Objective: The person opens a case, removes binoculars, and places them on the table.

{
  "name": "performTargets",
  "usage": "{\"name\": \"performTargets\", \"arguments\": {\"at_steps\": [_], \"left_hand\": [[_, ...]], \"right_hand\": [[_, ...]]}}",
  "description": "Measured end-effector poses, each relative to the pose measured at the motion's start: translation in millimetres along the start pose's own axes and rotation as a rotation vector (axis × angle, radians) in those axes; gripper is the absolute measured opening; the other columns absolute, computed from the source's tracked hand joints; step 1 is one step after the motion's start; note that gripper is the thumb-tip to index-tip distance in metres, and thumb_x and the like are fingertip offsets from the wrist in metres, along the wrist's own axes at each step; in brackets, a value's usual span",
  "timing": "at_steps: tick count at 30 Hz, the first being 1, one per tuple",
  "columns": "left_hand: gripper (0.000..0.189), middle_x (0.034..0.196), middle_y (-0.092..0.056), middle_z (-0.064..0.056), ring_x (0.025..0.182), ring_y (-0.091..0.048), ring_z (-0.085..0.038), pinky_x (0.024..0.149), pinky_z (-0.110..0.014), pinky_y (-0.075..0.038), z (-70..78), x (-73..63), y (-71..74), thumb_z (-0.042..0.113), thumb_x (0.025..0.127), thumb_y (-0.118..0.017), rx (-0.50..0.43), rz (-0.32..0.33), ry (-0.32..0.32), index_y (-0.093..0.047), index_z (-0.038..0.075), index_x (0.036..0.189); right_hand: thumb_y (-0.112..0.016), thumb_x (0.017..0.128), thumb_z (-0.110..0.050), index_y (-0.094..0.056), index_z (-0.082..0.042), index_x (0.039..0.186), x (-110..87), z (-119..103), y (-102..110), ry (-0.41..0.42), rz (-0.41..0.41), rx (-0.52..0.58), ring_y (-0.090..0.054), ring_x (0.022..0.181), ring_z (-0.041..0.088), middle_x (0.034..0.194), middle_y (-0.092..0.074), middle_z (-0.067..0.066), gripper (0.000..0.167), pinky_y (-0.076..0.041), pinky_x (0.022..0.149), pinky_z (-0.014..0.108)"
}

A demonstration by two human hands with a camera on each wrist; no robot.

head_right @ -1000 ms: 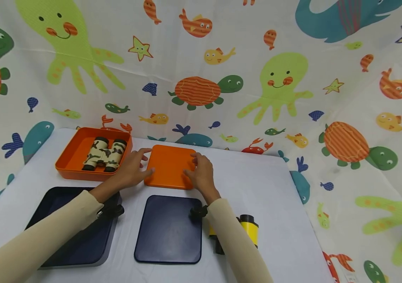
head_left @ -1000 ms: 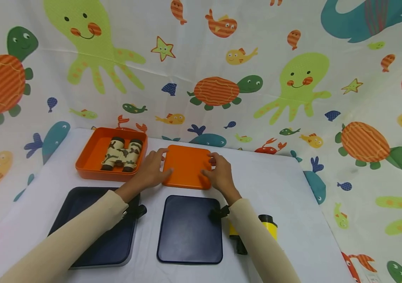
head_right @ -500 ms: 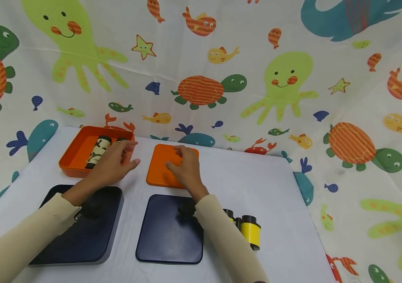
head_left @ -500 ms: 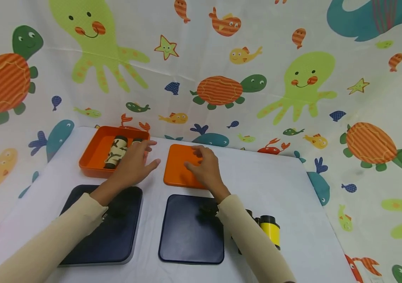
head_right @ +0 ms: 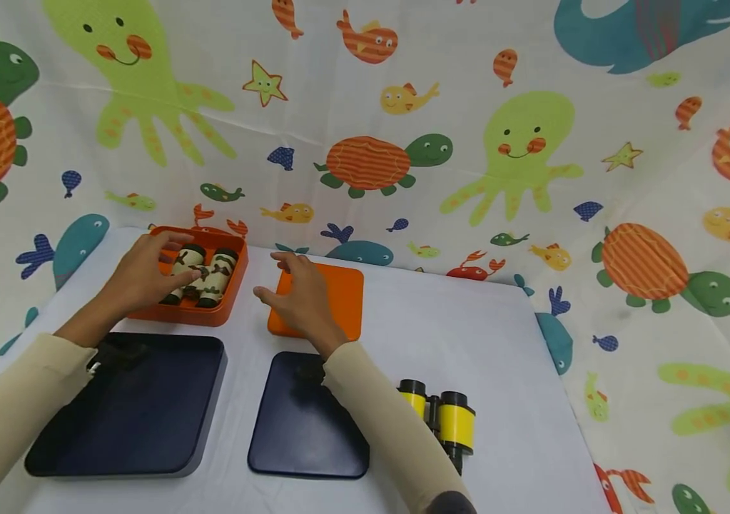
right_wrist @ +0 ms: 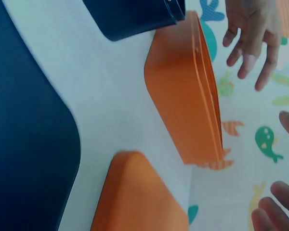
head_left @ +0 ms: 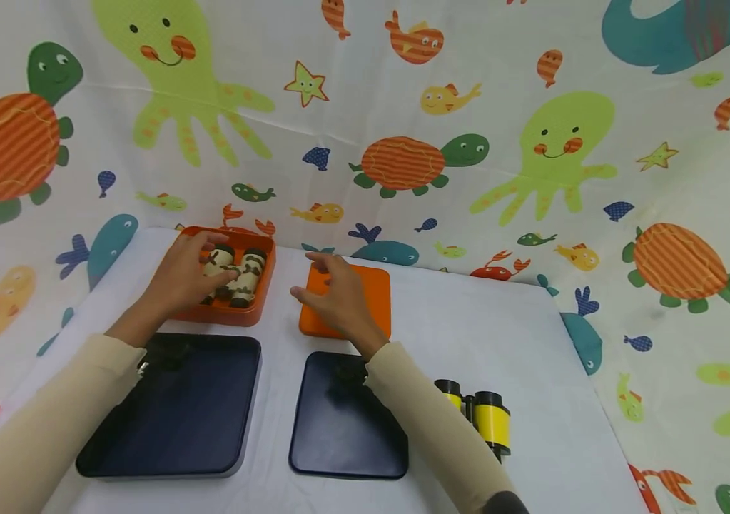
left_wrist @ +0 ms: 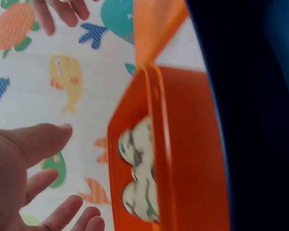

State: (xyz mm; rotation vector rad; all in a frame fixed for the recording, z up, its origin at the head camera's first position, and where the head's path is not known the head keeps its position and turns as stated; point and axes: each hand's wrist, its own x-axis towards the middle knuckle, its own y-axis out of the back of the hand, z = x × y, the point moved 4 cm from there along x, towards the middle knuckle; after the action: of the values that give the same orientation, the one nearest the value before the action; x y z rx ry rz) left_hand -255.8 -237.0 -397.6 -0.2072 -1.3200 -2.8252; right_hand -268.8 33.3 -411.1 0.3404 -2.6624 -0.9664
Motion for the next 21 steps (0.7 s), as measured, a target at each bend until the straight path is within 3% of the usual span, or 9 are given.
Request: {"name": "performTargets", "arguments": {"at_steps": [9,16,21], "left_hand": [[0.073,0.151,-0.034,-0.039,0.133,-0.038,-0.056,0.116,-0.077,-0.033,-28.8,8.9,-1.5,0.022,0.092,-0.084,0.087,-0.091,0.091,-0.047,0.004,0.152],[0.073,0.154,-0.032,-0.038,0.136,-0.037,-0.058,0.117,-0.077,-0.031,-44.5,18.2,-8.2,0.023,0.092,-0.085,0.107,-0.154,0.085,-0.049,0.005,0.153],[0.067,0.153,-0.035,-0.038,0.136,-0.039,-0.058,0.116,-0.077,-0.032,-51.2,20.0,-12.4,0.021,0.093,-0.084,0.110,-0.171,0.046,-0.053,0.004,0.151]], "right_hand": [[-0.084,0.092,-0.041,-0.055,-0.029,0.153,18.2,-21.5,-29.7,0.045,-0.044,0.002,-0.059,0.135,0.021,0.150,-0.061,-0.001,0.068,-0.055,0.109,0.040],[-0.081,0.094,-0.045,-0.053,-0.033,0.154,34.0,-37.5,-60.0,0.059,-0.122,-0.090,-0.062,0.130,0.021,0.151,-0.060,0.000,0.068,-0.054,0.108,0.041],[-0.079,0.093,-0.052,-0.053,-0.033,0.154,43.1,-42.3,-79.8,0.070,-0.176,-0.181,-0.058,0.134,0.016,0.152,-0.059,-0.004,0.069,-0.045,0.116,0.044]]}}
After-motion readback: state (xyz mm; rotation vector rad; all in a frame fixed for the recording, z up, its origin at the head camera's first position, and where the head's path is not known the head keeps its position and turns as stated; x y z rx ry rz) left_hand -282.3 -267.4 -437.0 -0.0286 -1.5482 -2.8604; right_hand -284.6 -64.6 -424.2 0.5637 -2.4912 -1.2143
